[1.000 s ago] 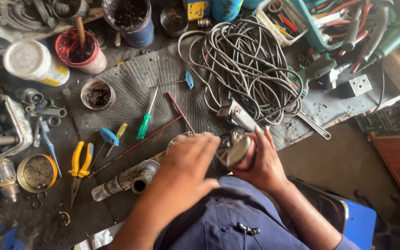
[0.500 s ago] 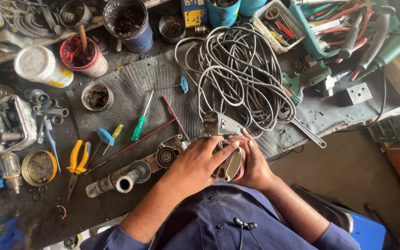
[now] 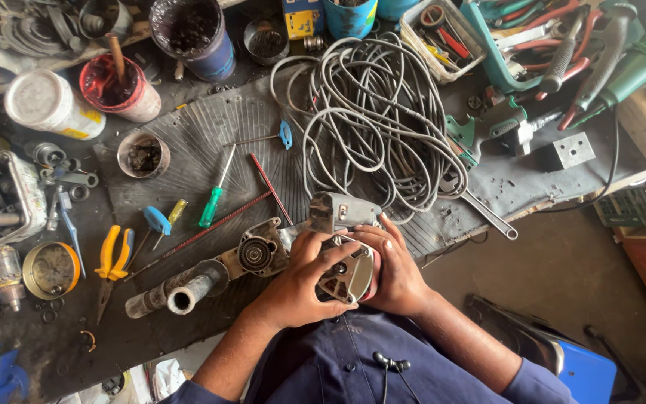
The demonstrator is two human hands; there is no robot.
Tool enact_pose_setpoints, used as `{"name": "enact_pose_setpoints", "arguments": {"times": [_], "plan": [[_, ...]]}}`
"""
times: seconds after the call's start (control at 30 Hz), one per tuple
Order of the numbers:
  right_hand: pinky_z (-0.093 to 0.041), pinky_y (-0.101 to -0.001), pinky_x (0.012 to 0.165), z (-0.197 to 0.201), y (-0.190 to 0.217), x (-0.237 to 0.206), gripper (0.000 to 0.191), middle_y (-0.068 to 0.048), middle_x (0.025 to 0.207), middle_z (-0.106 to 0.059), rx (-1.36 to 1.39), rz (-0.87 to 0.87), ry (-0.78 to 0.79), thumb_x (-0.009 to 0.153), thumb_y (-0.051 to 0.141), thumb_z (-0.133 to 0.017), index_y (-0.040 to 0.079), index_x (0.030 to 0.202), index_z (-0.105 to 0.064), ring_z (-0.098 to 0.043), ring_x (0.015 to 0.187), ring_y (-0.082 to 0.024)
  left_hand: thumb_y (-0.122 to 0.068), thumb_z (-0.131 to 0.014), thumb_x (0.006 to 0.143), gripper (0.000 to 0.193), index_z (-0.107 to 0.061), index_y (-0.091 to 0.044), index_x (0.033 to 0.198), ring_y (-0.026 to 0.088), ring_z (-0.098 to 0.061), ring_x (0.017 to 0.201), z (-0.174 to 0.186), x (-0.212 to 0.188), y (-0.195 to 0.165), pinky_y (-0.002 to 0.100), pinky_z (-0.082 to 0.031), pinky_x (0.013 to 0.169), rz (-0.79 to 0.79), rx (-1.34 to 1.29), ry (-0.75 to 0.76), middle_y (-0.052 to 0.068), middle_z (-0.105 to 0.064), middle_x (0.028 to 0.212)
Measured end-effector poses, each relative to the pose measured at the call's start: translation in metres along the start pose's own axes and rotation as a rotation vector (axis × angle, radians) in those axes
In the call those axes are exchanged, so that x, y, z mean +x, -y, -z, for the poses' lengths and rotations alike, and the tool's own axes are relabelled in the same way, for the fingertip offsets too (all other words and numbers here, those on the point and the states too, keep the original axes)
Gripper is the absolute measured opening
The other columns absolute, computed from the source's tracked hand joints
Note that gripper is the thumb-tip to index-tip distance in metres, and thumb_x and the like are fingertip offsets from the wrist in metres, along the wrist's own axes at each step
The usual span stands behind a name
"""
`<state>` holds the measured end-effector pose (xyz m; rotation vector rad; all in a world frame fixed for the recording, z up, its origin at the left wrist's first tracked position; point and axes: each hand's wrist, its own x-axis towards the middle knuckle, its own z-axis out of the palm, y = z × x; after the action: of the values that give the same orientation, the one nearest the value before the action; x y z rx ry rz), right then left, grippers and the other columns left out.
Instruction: The person disassembles and cleans parts of a power tool at a cluttered workbench. They separate the motor housing and fan cover, then use a handheld air blower to blow dust and debris off the housings and internal components, turning parts over to clean different sides, and finally handle a length of rebar rod near the tool.
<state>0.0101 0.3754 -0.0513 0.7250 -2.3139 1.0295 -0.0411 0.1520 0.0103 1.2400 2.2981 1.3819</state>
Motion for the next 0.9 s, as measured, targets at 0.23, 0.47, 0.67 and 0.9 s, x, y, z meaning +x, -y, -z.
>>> {"name": "enact_pose_setpoints", "arguments": {"times": [0.23, 0.47, 0.67, 0.9], "plan": [[-0.029, -0.069, 0.119, 0.0, 0.01, 0.004, 0.143, -0.018, 0.138, -0.057, 0.027, -0.026, 0.002, 0.066, 0.033, -0.097, 0.017, 0.162, 0.007, -0.058, 0.129, -0.041, -0.032, -0.097, 0.069, 0.103, -0.042, -0.008, 0.152, 0.037, -0.04, 0.146, -0.008, -0.018, 0.014, 0.049, -0.034, 0.122, 0.079, -0.223, -0.13, 0.017, -0.042, 0.152], [-0.029, -0.0675, 0.119, -0.006, 0.013, -0.006, 0.142, -0.018, 0.138, -0.057, -0.031, -0.013, -0.05, 0.069, 0.036, -0.098, 0.016, 0.163, 0.006, -0.059, 0.128, -0.039, -0.032, -0.097, 0.066, 0.102, -0.044, -0.007, 0.149, 0.035, -0.043, 0.145, 0.02, -0.03, -0.006, 0.047, -0.039, 0.121, 0.043, -0.142, -0.15, 0.016, -0.046, 0.15], [-0.023, -0.0616, 0.124, -0.006, 0.016, -0.013, 0.122, -0.011, 0.134, -0.061, -0.014, -0.134, -0.084, 0.075, 0.036, -0.094, 0.022, 0.158, -0.006, -0.061, 0.128, -0.033, -0.03, -0.096, 0.076, 0.108, -0.03, -0.004, 0.158, 0.029, -0.043, 0.146, 0.034, -0.055, -0.026, 0.045, -0.04, 0.123, 0.131, -0.633, -0.402, 0.016, -0.037, 0.157], [-0.018, -0.0627, 0.129, -0.014, 0.001, -0.03, 0.118, -0.015, 0.142, -0.055, 0.157, -0.067, -0.141, 0.08, 0.033, -0.09, 0.029, 0.16, -0.003, -0.056, 0.134, -0.034, -0.043, -0.094, 0.077, 0.118, -0.027, -0.003, 0.166, 0.026, -0.05, 0.145, 0.046, -0.076, -0.024, 0.044, -0.043, 0.125, 0.102, -0.723, -0.607, 0.017, -0.044, 0.157]]}}
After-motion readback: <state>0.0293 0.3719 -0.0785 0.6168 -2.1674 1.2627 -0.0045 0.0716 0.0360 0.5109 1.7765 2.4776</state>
